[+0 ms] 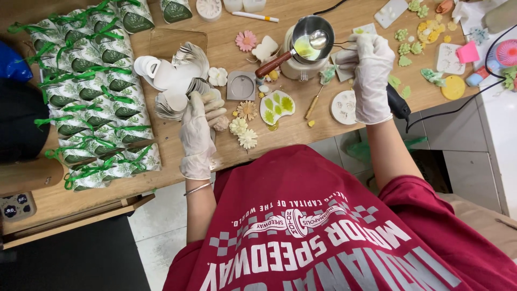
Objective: Creating decorative wax elements for candles using molds and a heat tool.
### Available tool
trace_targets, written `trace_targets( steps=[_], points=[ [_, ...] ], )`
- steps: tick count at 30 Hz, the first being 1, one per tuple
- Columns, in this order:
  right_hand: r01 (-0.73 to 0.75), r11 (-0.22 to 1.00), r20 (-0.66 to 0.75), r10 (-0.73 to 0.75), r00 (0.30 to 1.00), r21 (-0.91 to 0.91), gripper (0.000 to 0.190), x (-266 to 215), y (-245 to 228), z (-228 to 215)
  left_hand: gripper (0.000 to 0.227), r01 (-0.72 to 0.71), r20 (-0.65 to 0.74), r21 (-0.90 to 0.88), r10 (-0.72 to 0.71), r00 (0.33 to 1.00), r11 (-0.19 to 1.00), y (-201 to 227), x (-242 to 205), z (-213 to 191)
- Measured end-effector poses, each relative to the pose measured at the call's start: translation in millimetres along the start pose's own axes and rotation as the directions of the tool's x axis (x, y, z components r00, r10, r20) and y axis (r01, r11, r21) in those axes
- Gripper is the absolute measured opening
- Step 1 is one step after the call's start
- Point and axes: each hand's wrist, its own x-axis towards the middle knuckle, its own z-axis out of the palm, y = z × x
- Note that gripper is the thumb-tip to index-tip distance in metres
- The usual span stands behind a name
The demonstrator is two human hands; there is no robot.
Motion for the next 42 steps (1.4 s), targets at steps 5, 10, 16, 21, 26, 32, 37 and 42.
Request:
trace_targets(
  steps=[5, 10, 16, 21, 26, 32, 37, 42],
  points=[
    [-0.055, 0.996, 0.006, 0.055, 0.998, -0.072, 0.021, 15.4, 33.0, -5.3, 0.058, 0.0, -0.003, 0.043, 0.0, 1.0, 0.999, 8.6, -6.1, 2.2],
    [-0.084, 0.989, 0.053, 0.091, 0.994, -0.123, 0.024, 10.3, 46.1, -7.2, 0.059, 0.025, 0.015, 0.129, -0.028, 1.0, 0.991, 5.4, 2.9, 2.2],
    [-0.156, 0.987, 0.099, 0.158, 0.983, -0.025, 0.025, -21.3, 39.1, -23.7, 0.055, 0.046, 0.076, 0.098, -0.053, 0.996, 0.994, -11.7, 8.2, 5.8],
    [-0.236, 0.959, -0.14, 0.258, 0.956, 0.159, 0.025, -49.2, 55.1, -52.1, 0.053, 0.105, 0.056, 0.07, -0.109, 0.993, 0.992, -19.1, 16.8, 0.5],
    [-0.386, 0.919, -0.221, 0.394, 0.892, 0.078, 0.022, -77.5, 94.5, -76.6, 0.054, 0.079, 0.076, 0.106, -0.088, 0.993, 0.991, -14.7, 11.2, 7.4],
    [-0.475, 0.872, -0.124, 0.461, 0.878, -0.119, 0.018, -99.8, 97.5, -54.9, 0.053, 0.078, 0.119, 0.142, -0.095, 0.988, 0.987, -17.4, 7.3, 8.2],
    [-0.495, 0.84, -0.062, 0.494, 0.867, -0.224, 0.019, -99.6, 108.5, -31.1, 0.052, 0.074, 0.088, 0.123, -0.085, 0.992, 0.99, -11.3, 0.8, 5.5],
    [-0.451, 0.659, -0.109, 0.492, 0.864, -0.602, 0.029, -85.1, 112.9, -16.1, 0.049, 0.061, 0.065, 0.098, -0.068, 0.996, 0.993, -0.4, -9.8, 2.4]
  ],
)
